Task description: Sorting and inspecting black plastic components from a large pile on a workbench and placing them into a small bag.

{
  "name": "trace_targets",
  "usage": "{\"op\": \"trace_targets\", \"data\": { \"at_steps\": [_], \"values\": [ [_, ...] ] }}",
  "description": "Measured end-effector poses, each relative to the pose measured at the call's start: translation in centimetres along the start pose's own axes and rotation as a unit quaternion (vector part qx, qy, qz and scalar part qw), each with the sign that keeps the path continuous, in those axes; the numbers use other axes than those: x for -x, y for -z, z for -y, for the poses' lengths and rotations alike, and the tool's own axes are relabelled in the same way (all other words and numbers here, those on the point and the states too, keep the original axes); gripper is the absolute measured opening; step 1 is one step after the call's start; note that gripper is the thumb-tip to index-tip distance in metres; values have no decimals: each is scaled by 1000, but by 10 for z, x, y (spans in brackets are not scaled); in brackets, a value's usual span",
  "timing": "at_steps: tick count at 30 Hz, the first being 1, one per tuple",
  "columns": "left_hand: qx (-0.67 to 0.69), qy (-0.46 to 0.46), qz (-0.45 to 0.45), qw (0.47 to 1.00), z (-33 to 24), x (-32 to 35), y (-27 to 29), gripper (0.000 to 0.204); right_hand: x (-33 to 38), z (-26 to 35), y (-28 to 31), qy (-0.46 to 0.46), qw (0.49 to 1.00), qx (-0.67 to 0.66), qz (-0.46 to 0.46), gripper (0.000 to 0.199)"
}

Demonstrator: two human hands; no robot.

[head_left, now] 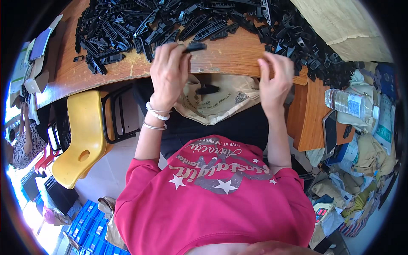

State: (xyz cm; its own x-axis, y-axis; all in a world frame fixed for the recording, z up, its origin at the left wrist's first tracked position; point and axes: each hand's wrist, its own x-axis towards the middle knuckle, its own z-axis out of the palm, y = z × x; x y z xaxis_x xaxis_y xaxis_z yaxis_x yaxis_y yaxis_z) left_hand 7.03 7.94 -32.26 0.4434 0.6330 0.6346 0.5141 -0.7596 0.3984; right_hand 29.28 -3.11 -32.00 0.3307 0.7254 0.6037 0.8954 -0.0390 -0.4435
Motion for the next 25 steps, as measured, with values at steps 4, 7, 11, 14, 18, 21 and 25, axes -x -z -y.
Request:
{"op": "trace_targets", "data": {
  "at_steps": [4, 7, 11, 14, 18, 21, 25],
  "values": [
    [18, -50, 10, 999, -11, 13, -14, 18, -9, -14, -4, 2, 987, 161, -2, 19],
    [41, -36, -1, 999, -19, 20, -15, 18, -8, -10, -4, 5, 986, 165, 3, 18],
    [30, 65, -12, 997, -25, 7, -8, 21, -5, 0, -4, -59, 985, -160, 5, 18],
    [99, 57, 47, 992, -18, 3, -13, 22, -9, 18, -7, -148, 935, -316, 65, 21],
    [137, 16, 85, 987, -20, -3, -18, 22, -12, 18, -1, -198, 866, -375, 264, 24],
    [149, 23, 104, 983, -19, -3, -19, 24, -11, 11, -3, -122, 902, -314, 272, 30],
    [147, 18, 124, 981, -15, -3, -17, 24, -14, 1, 2, -77, 922, -232, 299, 33]
  ]
}}
